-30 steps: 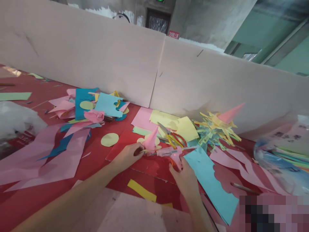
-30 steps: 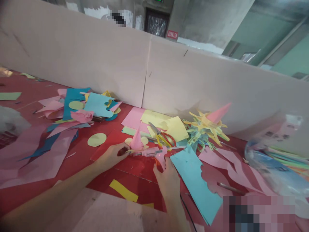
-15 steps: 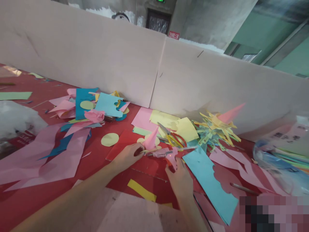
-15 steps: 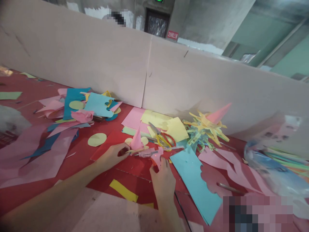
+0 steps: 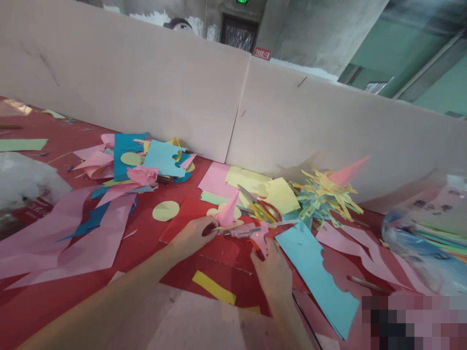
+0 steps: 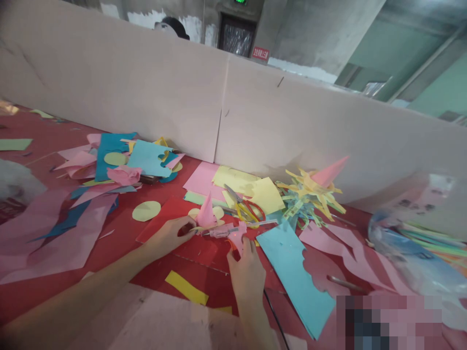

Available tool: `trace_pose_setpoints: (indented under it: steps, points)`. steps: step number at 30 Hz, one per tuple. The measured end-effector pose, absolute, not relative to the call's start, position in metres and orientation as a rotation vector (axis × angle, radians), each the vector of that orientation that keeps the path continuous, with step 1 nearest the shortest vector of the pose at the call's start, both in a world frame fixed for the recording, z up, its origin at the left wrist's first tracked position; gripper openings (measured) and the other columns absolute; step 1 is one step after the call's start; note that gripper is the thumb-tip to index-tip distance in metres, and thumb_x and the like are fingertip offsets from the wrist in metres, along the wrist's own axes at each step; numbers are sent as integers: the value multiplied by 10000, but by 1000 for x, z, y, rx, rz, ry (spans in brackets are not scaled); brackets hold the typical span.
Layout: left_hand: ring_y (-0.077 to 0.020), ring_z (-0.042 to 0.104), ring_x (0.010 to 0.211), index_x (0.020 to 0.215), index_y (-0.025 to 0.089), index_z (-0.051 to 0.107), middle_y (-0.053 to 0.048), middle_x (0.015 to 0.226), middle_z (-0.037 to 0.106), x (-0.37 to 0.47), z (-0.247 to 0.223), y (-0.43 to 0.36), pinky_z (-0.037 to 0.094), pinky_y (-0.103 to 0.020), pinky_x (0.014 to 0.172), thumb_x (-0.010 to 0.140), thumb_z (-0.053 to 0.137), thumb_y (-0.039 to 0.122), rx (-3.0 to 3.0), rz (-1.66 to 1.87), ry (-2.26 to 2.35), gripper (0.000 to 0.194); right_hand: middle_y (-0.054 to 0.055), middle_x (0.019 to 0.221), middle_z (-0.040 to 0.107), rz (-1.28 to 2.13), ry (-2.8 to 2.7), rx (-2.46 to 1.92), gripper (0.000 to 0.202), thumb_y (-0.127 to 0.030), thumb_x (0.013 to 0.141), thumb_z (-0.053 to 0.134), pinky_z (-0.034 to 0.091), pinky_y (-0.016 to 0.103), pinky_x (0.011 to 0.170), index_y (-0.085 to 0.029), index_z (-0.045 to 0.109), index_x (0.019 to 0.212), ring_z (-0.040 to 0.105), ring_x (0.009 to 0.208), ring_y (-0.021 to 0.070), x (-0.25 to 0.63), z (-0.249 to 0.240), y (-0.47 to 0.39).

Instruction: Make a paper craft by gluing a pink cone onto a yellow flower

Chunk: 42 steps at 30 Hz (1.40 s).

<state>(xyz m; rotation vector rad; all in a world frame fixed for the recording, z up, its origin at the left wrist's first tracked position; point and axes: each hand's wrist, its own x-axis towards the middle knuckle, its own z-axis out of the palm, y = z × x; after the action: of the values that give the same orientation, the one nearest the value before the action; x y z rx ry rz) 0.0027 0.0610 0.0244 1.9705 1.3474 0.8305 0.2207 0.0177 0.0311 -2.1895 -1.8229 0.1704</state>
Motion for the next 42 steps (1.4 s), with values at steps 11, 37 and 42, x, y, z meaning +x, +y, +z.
trace_pose_setpoints:
  steps: [11, 37, 42]
  points:
    - [-127, 545, 700, 807, 198, 559, 6, 788, 607, 3, 25, 62, 405, -224, 629, 789, 457, 257, 1982, 831, 1352, 120, 58, 1168, 546, 162, -1813, -2193, 370, -356, 812, 402, 394, 253, 632, -214, 450, 1150, 565, 983, 192, 222, 27, 18]
    - [-120, 520, 673, 822, 201, 555, 11, 767, 584, 2, 23, 62, 388, -227, 620, 812, 444, 331, 1984, 819, 1350, 171, 55, 1212, 526, 190, -1783, -2217, 416, -362, 806, 386, 400, 265, 639, -197, 455, 1182, 561, 993, 208, 227, 32, 19]
    - [-119, 517, 674, 822, 201, 547, 13, 767, 580, 2, 26, 61, 383, -223, 618, 813, 450, 332, 1964, 805, 1347, 164, 62, 1213, 527, 211, -1760, -2227, 431, -356, 808, 381, 408, 280, 663, -192, 451, 1201, 566, 988, 211, 228, 33, 19]
